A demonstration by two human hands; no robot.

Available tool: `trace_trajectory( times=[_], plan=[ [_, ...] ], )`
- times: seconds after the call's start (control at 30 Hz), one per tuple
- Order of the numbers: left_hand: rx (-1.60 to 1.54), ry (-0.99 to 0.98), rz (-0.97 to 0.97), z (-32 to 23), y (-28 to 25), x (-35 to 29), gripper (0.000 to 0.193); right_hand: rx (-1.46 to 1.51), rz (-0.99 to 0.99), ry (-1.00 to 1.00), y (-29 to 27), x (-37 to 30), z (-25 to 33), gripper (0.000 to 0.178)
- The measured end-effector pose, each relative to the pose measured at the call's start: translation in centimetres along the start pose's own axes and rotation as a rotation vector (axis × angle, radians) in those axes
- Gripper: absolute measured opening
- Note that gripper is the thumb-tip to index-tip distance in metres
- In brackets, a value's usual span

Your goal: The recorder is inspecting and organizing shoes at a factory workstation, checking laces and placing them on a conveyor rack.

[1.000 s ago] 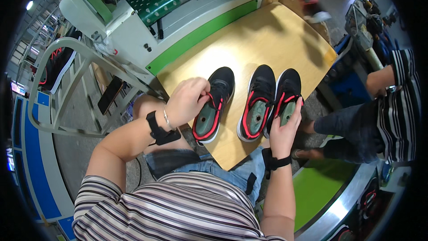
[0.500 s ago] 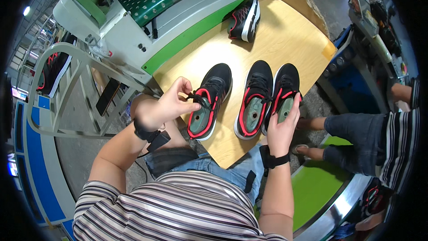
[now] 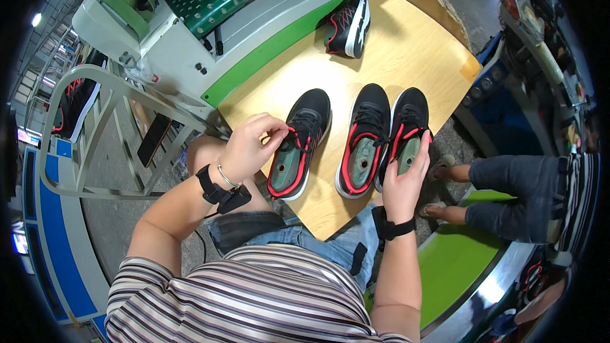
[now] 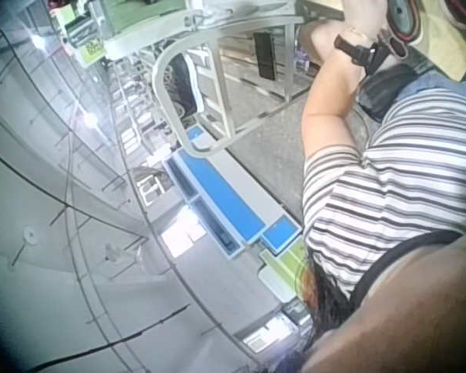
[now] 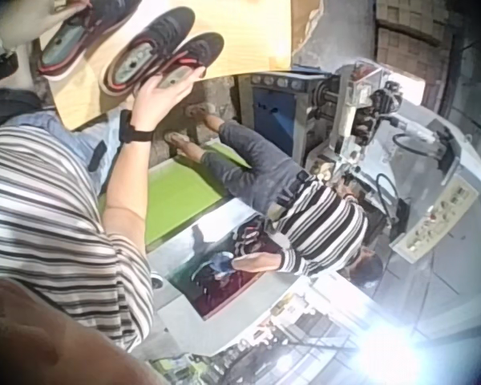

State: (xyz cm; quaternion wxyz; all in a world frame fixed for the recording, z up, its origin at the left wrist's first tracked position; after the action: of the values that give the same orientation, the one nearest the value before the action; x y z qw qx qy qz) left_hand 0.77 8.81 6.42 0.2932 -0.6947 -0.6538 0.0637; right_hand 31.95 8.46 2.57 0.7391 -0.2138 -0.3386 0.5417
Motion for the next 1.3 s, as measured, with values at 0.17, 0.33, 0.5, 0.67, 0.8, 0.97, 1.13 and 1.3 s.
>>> trace_trajectory(
  times=[0.17, 0.33, 0.5, 0.67, 0.8, 0.97, 1.13, 1.3],
  plan=[
    [0.141, -0.052, 0.024, 1.5, 0.3, 2.2, 0.035, -0.005, -0.005, -0.005, 0.0, 0.0, 0.1, 0.084],
    [-0.442, -0.540, 0.303, 6.3, 1.4, 2.6, 0.040, 0.177, 0.003, 0.013, -0.2, -0.5, -0.8, 0.087],
    [-0.495, -0.504, -0.042, 4.2, 1.4, -3.1, 0.089, 0.404, 0.025, 0.103, 0.6, -4.5, -2.1, 0.103],
    [-0.530, -0.397, 0.035, 1.4, 3.0, -2.8, 0.097, 0.540, -0.161, 0.133, 0.3, -0.4, -2.5, 0.083],
    [-1.125, -0.699, -0.212, 0.4, -4.9, 1.8, 0.068, 0.712, -0.209, 0.351, -3.9, 6.6, -2.9, 0.054],
    [-0.912, -0.189, -0.410, -5.2, -13.6, 8.2, 0.076, 0.735, -0.070, -0.198, -1.8, 19.3, 8.9, 0.051],
    [-0.198, 0.188, -0.796, -2.6, -18.7, 18.7, 0.070, 0.426, -0.072, -0.654, 8.3, 34.3, 25.3, 0.059],
    [0.305, -0.197, -1.144, 5.0, -20.7, 29.3, 0.080, -0.034, 0.141, -0.568, 19.1, 40.2, 25.5, 0.093]
  ],
)
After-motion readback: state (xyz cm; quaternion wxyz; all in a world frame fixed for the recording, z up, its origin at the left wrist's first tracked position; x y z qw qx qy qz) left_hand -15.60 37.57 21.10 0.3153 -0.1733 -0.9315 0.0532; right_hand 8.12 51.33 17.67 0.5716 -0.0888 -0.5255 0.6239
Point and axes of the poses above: each hand's wrist, its own x-axis towards the middle knuckle, its own y-axis out of the palm, z = x × y, the point moved 3 cm from there along x, towards the middle knuckle, and after that the axes turned 11 degrees about -x, right-handed, at the moved point
